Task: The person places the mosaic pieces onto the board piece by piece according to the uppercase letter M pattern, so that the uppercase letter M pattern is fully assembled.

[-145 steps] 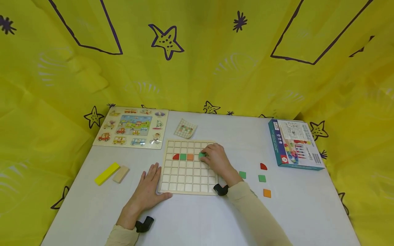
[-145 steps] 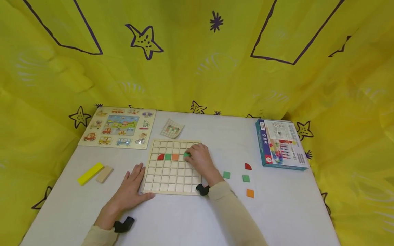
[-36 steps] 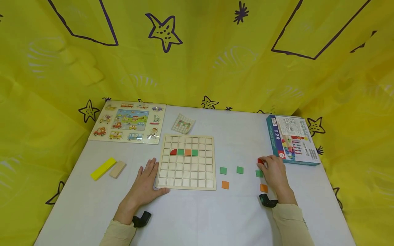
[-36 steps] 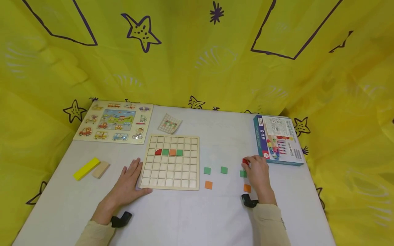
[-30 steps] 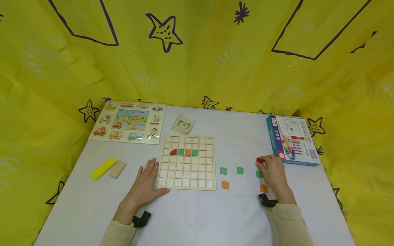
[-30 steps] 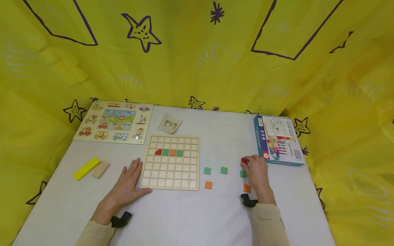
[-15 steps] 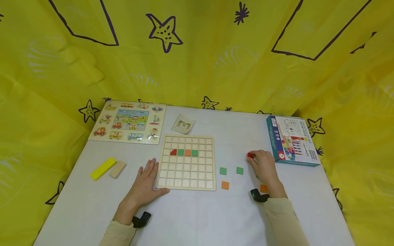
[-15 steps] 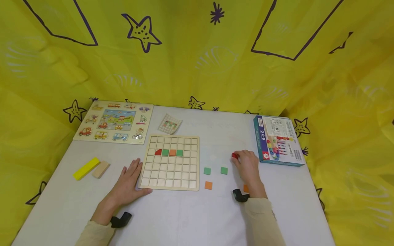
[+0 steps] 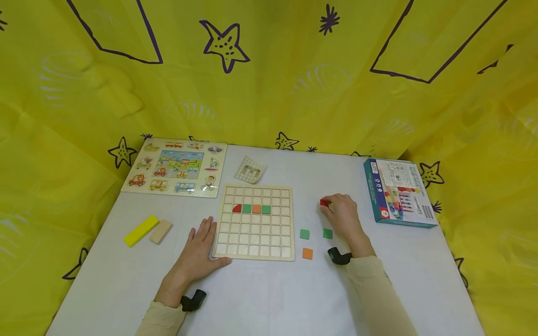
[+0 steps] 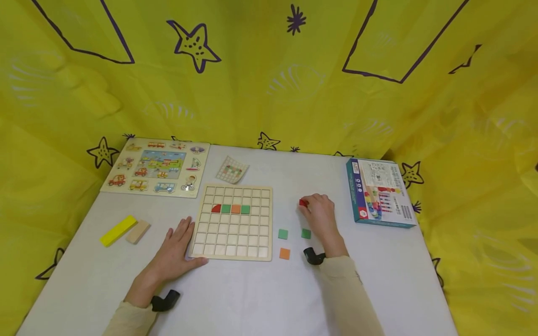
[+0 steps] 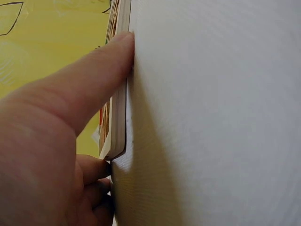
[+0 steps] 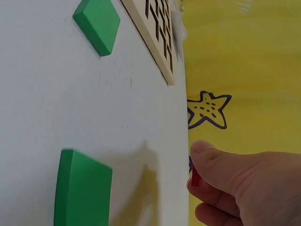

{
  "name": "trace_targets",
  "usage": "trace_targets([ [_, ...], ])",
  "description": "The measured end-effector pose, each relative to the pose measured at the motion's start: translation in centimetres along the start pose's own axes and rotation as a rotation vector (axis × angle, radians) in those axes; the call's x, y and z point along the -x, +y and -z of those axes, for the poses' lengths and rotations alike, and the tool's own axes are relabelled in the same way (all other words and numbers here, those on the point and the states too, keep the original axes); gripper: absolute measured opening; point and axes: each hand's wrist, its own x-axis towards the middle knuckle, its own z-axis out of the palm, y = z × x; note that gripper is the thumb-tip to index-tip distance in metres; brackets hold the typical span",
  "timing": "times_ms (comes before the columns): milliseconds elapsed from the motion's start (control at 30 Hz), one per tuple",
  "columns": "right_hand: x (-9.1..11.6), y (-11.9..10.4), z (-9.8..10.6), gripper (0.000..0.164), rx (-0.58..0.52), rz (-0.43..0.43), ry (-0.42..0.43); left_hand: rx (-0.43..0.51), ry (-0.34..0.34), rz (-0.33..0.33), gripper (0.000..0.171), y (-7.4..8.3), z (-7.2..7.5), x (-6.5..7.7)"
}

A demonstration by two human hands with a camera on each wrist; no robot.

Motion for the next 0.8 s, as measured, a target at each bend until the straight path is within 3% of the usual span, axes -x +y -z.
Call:
trace_targets([
  [267,-1.2,-2.0,-1.4,0.026,0.047,0.077,0.006,0.010,0.021,-0.018,0.111,0.1,0.0,-0.2],
  [800,-2.2,-6.1,-4.1,0.021,0.077,0.295,-0.015,-0.008,-0.018,0.015,0.111,0.2,0.0,0.0],
])
